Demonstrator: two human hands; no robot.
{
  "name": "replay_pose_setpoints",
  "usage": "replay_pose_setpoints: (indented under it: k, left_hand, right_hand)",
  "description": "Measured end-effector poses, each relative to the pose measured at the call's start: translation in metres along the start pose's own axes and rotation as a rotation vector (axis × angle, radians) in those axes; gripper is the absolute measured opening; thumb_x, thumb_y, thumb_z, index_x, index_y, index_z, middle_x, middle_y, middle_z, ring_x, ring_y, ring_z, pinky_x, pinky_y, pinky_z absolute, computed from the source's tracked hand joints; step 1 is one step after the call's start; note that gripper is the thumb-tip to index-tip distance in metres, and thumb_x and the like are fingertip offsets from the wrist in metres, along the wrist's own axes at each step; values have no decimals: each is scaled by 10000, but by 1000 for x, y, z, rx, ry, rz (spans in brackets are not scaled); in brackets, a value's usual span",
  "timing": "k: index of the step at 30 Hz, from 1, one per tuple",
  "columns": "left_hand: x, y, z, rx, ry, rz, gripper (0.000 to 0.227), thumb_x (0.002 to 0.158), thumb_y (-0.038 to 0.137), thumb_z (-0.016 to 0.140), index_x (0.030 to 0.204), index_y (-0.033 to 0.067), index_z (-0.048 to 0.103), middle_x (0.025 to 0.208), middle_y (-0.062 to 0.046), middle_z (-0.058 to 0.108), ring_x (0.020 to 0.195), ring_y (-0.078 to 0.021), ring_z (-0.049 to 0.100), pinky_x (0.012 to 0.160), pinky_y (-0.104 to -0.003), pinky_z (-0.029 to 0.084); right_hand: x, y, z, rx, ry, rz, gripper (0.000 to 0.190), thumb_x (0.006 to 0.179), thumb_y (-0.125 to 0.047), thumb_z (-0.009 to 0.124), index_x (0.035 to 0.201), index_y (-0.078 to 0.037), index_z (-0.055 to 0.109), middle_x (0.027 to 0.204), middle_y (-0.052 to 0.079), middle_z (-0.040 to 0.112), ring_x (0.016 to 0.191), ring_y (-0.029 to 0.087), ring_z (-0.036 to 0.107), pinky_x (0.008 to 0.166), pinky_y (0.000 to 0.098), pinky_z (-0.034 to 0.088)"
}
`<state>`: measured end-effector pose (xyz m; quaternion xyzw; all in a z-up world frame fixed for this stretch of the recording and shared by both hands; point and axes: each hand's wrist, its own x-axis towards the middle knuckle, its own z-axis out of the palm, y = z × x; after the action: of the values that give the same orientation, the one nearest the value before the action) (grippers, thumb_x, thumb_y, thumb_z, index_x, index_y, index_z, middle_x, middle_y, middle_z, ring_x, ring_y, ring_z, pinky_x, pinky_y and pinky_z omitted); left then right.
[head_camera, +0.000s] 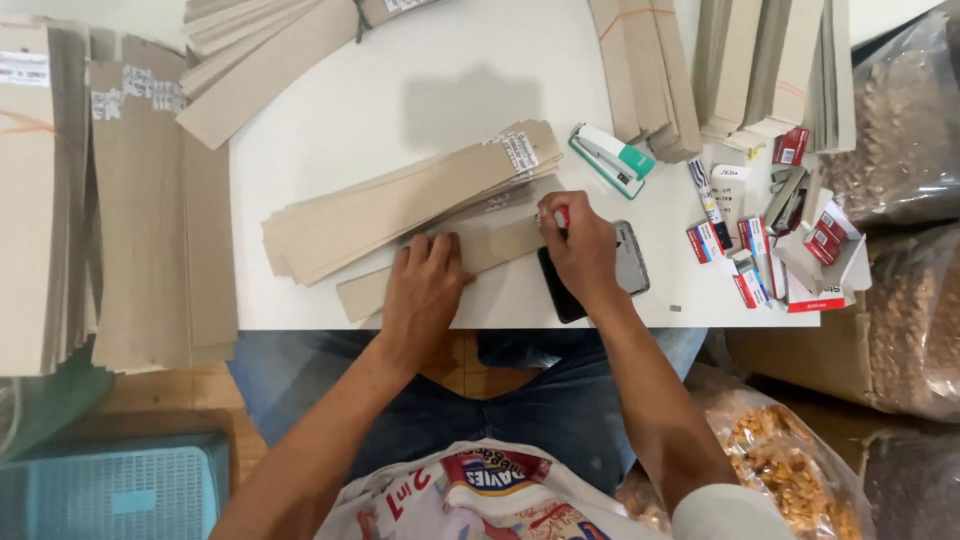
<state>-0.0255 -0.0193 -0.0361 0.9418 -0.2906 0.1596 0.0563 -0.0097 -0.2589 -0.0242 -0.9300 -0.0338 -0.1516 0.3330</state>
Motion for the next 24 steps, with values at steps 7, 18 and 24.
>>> replay_pose_setpoints:
  k: [7,18,24]
  left_hand:
    - [5,-11,-13,-44,36,7,567,803,461,819,1154,25,731,965,-83,608,904,-274,622,716,-381,507]
    - [34,-23,-30,96,121,29,527,841,387,816,1189,2,720,1048,-152,607,991,-352,623,837,-418,524]
    - [7,-1,0,30,-10,-2,572,688,397,910,1092,26,747,976,-91,593,895,-278,596,707,-370,495]
  right_hand:
    - [-43,-4,-36,-29,131,-3,144,1063,-226,655,1032,-126,556,1005,85,743,919,338,730,809,421,562]
    - [-24,-4,-20,-27,46,-72,137,1058,-223,646,1021,-141,542,1060,76,774,943,329,735,767,439,565]
    - [7,-2,3,-7,1,-80,114,1052,-115,622,1004,-129,519,1033,65,774,897,307,749,808,410,578]
